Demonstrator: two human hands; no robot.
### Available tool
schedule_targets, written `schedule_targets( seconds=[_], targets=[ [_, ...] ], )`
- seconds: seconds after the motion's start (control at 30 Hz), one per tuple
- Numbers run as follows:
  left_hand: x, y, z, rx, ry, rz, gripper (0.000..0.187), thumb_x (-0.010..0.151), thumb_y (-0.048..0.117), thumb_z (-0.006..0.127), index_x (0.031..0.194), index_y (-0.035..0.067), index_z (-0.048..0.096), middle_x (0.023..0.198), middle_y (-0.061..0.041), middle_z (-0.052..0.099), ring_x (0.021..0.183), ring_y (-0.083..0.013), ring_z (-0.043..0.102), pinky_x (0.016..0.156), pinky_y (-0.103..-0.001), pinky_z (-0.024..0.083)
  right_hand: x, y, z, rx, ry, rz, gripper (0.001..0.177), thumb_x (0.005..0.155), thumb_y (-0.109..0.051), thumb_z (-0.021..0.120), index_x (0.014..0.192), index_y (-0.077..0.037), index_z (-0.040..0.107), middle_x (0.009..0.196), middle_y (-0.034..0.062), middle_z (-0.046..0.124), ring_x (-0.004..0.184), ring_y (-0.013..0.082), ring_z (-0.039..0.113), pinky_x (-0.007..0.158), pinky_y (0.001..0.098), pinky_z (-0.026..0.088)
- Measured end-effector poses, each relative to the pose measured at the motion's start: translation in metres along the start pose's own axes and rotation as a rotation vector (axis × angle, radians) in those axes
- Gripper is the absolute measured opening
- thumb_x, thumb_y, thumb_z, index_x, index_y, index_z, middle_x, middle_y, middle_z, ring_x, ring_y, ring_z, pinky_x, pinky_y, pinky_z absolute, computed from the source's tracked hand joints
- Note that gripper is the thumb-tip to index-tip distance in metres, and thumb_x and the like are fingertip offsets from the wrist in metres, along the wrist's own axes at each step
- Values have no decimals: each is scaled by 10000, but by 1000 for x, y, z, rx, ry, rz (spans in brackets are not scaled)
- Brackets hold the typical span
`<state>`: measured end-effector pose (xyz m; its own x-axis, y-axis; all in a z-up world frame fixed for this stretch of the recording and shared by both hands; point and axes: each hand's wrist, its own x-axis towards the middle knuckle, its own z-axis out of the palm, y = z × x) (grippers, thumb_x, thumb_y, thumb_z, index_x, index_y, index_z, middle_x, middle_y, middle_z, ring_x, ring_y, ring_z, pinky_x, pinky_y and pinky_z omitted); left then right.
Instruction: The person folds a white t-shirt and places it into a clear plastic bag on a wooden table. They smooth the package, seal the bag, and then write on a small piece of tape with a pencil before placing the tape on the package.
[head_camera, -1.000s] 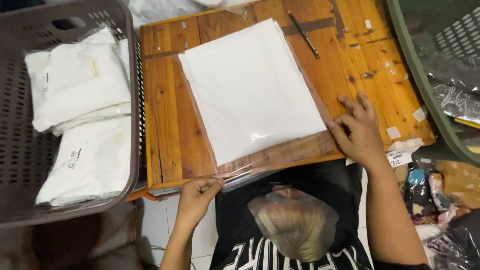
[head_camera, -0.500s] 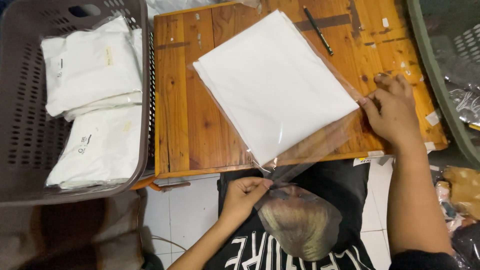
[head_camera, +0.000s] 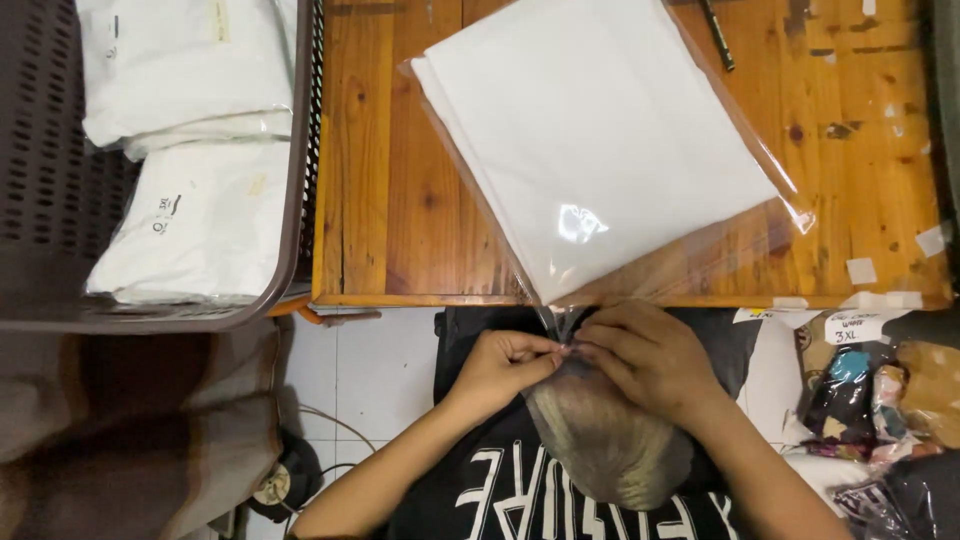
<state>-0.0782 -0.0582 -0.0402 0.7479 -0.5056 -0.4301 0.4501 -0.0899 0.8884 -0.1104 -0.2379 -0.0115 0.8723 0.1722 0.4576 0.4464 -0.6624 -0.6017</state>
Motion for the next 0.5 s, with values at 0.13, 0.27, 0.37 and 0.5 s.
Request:
schedule_targets(
  seconds=[0.13, 0.27, 0.37, 0.5],
  targets=[
    [1, -5, -1, 13, -10, 29, 152, 714, 46, 653, 855, -7, 672, 402, 2, 462, 415, -41, 430, 423, -131, 296, -11, 10, 11, -64, -86, -40, 109, 752, -135, 606, 837, -75, 642, 835, 85, 627, 741, 274, 609, 608, 343, 499],
    [1, 1, -1, -4, -40, 34, 163, 714, 30, 638, 871, 11, 676, 406, 5, 467, 425, -38, 441, 433, -129, 310, -7, 8, 8, -50, -142, -46, 124, 795, -140, 548, 867, -117, 646, 827, 69, 605, 740, 260, 606, 622, 322, 493],
    [3, 0, -2, 9, -56, 28, 189, 713, 28, 628, 897, 7, 667, 430, -25, 511, 431, -52, 466, 446, -141, 333, -3, 7, 9, -54, -167, -45, 104, 789, -146, 564, 856, -114, 637, 830, 82, 596, 758, 278, 597, 627, 342, 479],
    [6, -4, -3, 15, -56, 31, 216, 721, 34, 585, 920, 8, 665, 526, -57, 600, 493, -62, 508, 493, -172, 382, -4, 9, 13, -78, -172, -57, 83, 785, -152, 581, 840, -110, 626, 850, 81, 587, 796, 276, 591, 647, 345, 467]
  ],
)
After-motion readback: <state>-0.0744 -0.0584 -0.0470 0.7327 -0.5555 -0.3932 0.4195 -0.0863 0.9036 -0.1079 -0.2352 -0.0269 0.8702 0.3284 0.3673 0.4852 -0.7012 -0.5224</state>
